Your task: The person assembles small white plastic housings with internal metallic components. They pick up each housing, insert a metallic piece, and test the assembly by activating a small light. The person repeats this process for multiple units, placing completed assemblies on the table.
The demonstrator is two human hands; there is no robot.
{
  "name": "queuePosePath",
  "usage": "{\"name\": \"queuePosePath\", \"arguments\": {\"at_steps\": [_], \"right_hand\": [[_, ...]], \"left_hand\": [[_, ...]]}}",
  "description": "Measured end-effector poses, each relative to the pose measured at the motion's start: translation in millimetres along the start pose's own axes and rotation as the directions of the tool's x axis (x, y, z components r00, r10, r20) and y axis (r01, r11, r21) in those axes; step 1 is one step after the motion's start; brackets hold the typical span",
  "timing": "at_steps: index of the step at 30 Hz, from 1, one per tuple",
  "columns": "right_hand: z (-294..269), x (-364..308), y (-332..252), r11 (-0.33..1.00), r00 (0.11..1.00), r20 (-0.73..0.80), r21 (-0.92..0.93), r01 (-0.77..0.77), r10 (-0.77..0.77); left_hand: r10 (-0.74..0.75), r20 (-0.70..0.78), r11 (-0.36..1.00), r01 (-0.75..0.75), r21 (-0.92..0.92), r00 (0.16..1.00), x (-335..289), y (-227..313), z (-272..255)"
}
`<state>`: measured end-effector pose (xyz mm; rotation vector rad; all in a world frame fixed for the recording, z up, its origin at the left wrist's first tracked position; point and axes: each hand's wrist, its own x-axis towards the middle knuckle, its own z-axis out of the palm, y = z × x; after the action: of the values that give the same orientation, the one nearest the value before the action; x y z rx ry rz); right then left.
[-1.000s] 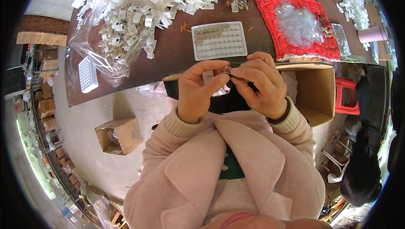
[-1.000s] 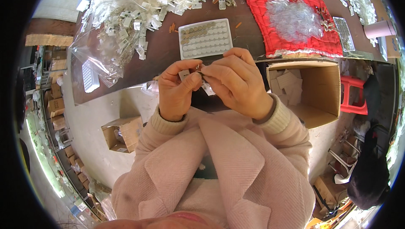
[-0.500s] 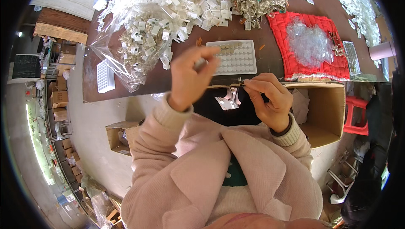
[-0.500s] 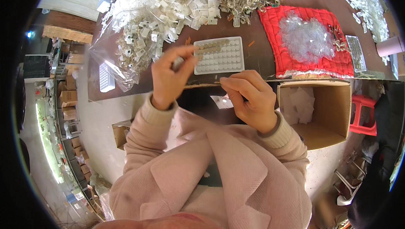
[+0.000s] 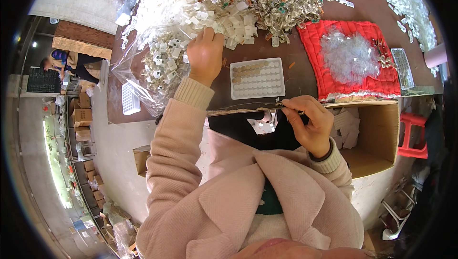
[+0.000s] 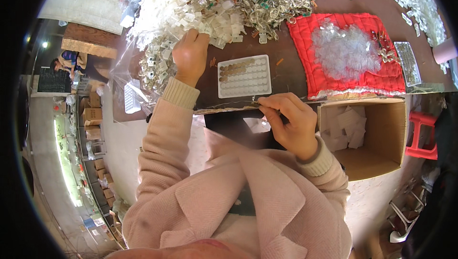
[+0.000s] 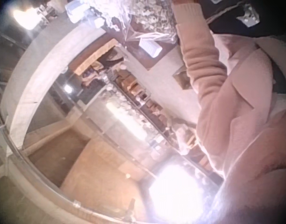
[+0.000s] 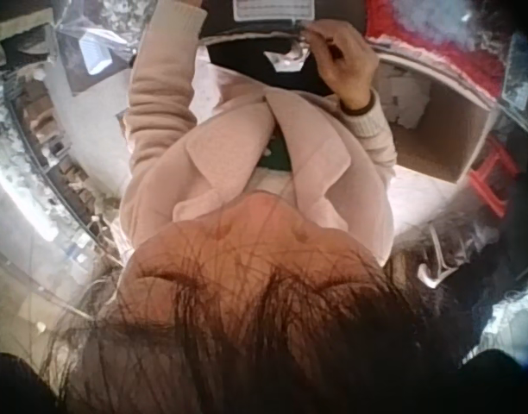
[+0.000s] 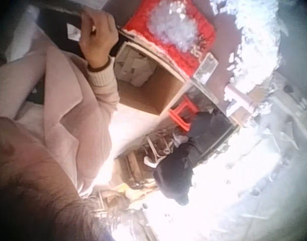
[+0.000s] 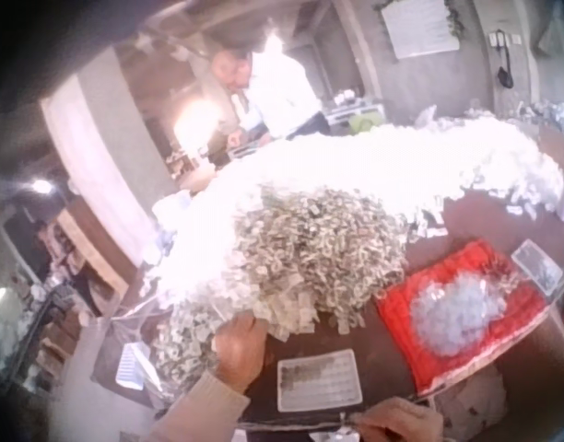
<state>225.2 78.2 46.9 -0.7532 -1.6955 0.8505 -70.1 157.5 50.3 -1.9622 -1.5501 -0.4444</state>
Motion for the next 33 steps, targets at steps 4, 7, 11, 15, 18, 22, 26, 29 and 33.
{"name": "queuePosePath", "arguments": {"at_steps": [4, 7, 11, 15, 18, 22, 26, 29, 33], "right_hand": [[3, -1, 5, 0.998, 0.998, 0.025, 0.041, -0.053, 0.052], [8, -1, 5, 0.989, 0.998, 0.016, 0.127, -0.07, 0.069], [21, -1, -6, 0.778, 0.95, 0.043, 0.564, -0.277, 0.308], [35, 1, -19, 0.908, 0.986, 0.019, 0.386, -0.159, 0.165], [44, 1, -26, 0.989, 0.997, 0.011, 0.127, -0.076, 0.075], [51, 1, -33, 0.876, 0.965, -0.006, 0.422, -0.235, 0.262], [50, -1, -42, 0.747, 0.933, 0.049, 0.585, -0.316, 0.357], [49, 1, -44, 0.826, 0.965, 0.013, 0.515, -0.231, 0.262], [46, 5, -44, 0.988, 1.0, -0.025, 0.153, -0.003, 0.007]], "left_hand": [[-0.101, -0.198, 0.972, 0.055, -0.229, 0.975, 1, 5, -11], [-0.28, -0.213, 0.88, 0.162, -0.447, 0.936, 2, 13, -33], [-0.533, 0.492, 0.26, 0.686, -0.679, 0.688, -23, 44, -77], [-0.33, 0.717, -0.205, 0.695, -0.69, 0.614, -47, 77, -105], [-0.288, 0.773, -0.345, 0.692, -0.634, 0.565, -62, 89, -118], [-0.23, 0.749, -0.583, 0.527, -0.618, 0.622, -77, 95, -122], [-0.249, 0.649, -0.565, 0.436, -0.7, 0.718, -89, 100, -118], [-0.339, 0.619, -0.529, 0.4, -0.748, 0.709, -94, 103, -118], [-0.386, 0.567, -0.503, 0.348, -0.791, 0.728, -98, 101, -122]]}}
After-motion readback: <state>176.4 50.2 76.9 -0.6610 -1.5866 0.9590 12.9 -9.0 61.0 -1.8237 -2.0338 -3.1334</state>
